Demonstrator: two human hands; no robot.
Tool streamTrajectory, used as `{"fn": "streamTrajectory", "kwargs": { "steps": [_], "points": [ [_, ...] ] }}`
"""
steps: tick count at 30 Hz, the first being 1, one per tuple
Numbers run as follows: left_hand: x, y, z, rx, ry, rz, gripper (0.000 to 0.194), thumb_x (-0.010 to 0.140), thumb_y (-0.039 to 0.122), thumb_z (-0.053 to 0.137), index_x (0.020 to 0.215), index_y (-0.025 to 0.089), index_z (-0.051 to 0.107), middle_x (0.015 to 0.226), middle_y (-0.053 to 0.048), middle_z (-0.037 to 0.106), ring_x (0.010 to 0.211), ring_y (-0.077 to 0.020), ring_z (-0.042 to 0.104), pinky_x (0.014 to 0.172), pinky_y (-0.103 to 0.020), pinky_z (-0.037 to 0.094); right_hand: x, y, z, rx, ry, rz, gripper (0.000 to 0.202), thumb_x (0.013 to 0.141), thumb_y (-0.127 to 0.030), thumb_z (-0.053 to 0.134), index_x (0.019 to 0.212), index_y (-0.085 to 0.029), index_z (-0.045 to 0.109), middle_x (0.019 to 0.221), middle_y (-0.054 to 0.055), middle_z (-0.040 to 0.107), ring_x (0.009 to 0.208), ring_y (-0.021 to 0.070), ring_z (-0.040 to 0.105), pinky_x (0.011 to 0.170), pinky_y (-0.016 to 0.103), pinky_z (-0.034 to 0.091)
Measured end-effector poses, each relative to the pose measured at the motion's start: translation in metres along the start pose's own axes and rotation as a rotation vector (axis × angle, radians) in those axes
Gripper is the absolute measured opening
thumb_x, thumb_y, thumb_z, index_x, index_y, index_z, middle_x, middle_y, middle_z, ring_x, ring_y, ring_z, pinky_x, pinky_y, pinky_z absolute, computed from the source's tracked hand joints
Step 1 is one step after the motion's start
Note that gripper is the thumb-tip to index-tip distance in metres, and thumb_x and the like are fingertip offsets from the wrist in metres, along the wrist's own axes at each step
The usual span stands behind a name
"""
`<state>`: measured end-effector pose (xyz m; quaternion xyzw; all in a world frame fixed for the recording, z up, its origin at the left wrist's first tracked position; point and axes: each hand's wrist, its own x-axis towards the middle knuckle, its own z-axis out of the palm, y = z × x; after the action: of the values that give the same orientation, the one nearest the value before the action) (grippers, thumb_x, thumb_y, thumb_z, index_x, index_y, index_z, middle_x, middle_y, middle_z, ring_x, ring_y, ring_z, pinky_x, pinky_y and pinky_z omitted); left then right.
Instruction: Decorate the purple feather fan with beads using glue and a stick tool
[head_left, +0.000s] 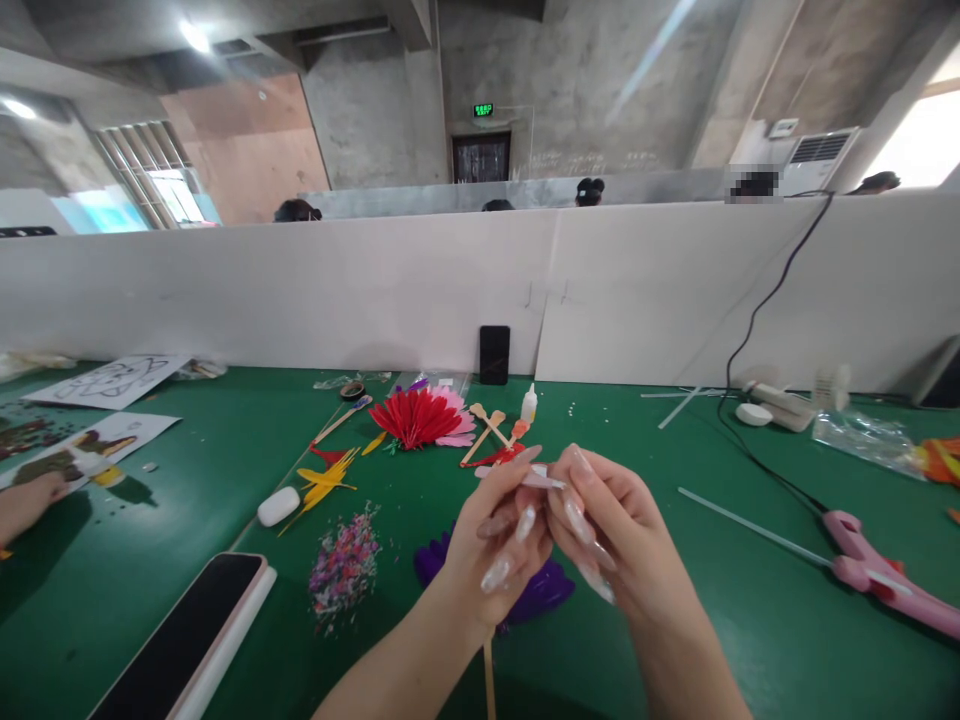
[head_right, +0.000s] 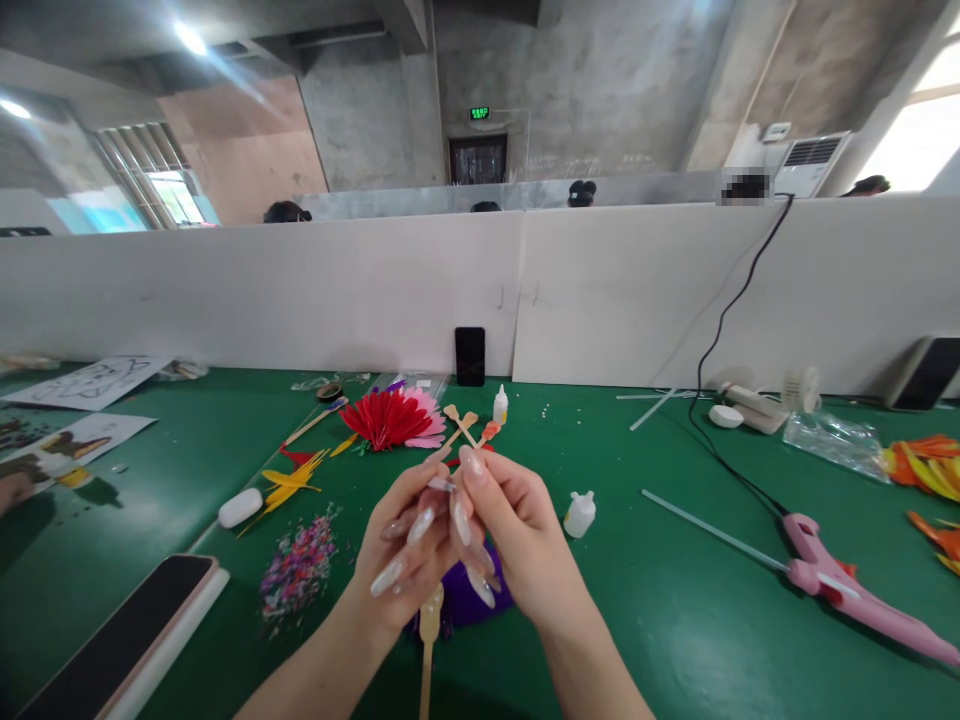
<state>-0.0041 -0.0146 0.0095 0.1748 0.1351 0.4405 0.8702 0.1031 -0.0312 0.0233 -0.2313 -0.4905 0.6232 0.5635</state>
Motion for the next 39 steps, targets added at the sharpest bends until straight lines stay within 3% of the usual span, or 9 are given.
{"fn": "streamTrajectory", "kwargs": {
  "steps": [4,10,13,17,22,24,27,32,39],
  "points": [
    [-0.001,0.005,-0.001,0.132,-0.008,0.102,0.041,0.076,0.031,0.06,0.044,0.014,0.042,0.027,0.008,0.03,0.02,-0.0022,0.028,0.025,-0.012,0.023,0.003,0.006,-0.001,-0.005,0.003,0.037,0.041,0.088,-0.044,0.048,0.057,-0.017,0.046,0.039,-0.009,0.035,0.029,0.0021,0.029,0.032,0.015,0.025],
    [-0.008,0.014,-0.005,0.598,0.052,0.492,0.038,0.081,0.037,0.056,0.051,0.015,0.05,0.033,0.008,0.027,0.024,-0.0032,0.031,0.026,-0.015,0.02,0.004,0.009,-0.002,-0.059,0.109,0.039,0.042,0.087,-0.048,0.048,0.059,-0.017,0.047,0.038,-0.008,0.038,0.028,0.0023,0.031,0.029,0.013,0.022],
    [-0.015,0.019,-0.004,1.045,0.013,0.756,0.033,0.086,0.026,0.049,0.055,0.015,0.052,0.04,0.006,0.039,0.031,-0.0034,0.037,0.032,-0.017,0.027,0.003,0.008,-0.003,-0.089,0.131,0.03,0.041,0.088,-0.048,0.047,0.059,-0.017,0.047,0.036,-0.009,0.035,0.028,0.0019,0.028,0.029,0.013,0.022],
    [-0.021,0.022,0.002,1.612,-0.112,1.239,0.019,0.079,0.01,0.053,0.061,0.015,0.054,0.05,0.001,0.051,0.045,-0.007,0.045,0.042,-0.02,0.034,0.001,0.006,-0.004,-0.148,0.177,0.0,0.041,0.088,-0.047,0.047,0.06,-0.018,0.048,0.036,-0.009,0.03,0.03,0.0021,0.026,0.03,0.013,0.021],
    [-0.018,0.021,-0.002,1.806,-0.131,1.533,0.004,0.076,0.013,0.054,0.074,0.016,0.056,0.056,-0.001,0.055,0.051,-0.0101,0.049,0.046,-0.022,0.04,-0.001,0.001,-0.005,-0.273,0.248,-0.015,0.043,0.087,-0.05,0.046,0.058,-0.018,0.046,0.039,-0.008,0.033,0.032,0.0032,0.027,0.031,0.015,0.022],
    [-0.016,0.021,-0.005,1.83,-0.141,1.583,0.002,0.075,0.014,0.055,0.076,0.015,0.056,0.057,0.0,0.055,0.05,-0.0096,0.048,0.046,-0.022,0.04,-0.001,-0.001,-0.005,-0.328,0.296,0.004,0.043,0.087,-0.051,0.046,0.058,-0.018,0.045,0.04,-0.007,0.033,0.033,0.0035,0.028,0.031,0.015,0.022],
    [-0.014,0.022,-0.005,1.863,-0.155,1.536,0.002,0.075,0.014,0.057,0.074,0.015,0.056,0.057,0.0,0.054,0.049,-0.0086,0.046,0.045,-0.021,0.038,-0.001,-0.005,-0.003,-0.383,0.33,0.031,0.043,0.086,-0.052,0.047,0.058,-0.019,0.044,0.039,-0.008,0.032,0.033,0.0036,0.027,0.032,0.016,0.023],
    [-0.013,0.022,-0.004,1.889,-0.129,1.432,0.007,0.078,0.012,0.054,0.072,0.015,0.055,0.058,0.0,0.055,0.049,-0.0077,0.046,0.045,-0.02,0.036,0.0,-0.007,-0.005,-0.441,0.316,0.057,0.044,0.084,-0.053,0.048,0.058,-0.019,0.044,0.038,-0.008,0.029,0.033,0.004,0.026,0.031,0.016,0.02],
    [-0.007,0.026,-0.009,2.026,-0.237,1.417,0.01,0.079,0.011,0.052,0.069,0.014,0.054,0.057,-0.002,0.056,0.049,-0.0097,0.045,0.045,-0.023,0.035,0.004,-0.002,-0.016,-0.491,0.27,0.058,0.045,0.084,-0.054,0.048,0.056,-0.018,0.042,0.038,-0.009,0.031,0.031,0.0032,0.026,0.03,0.017,0.018]
  ]
}}
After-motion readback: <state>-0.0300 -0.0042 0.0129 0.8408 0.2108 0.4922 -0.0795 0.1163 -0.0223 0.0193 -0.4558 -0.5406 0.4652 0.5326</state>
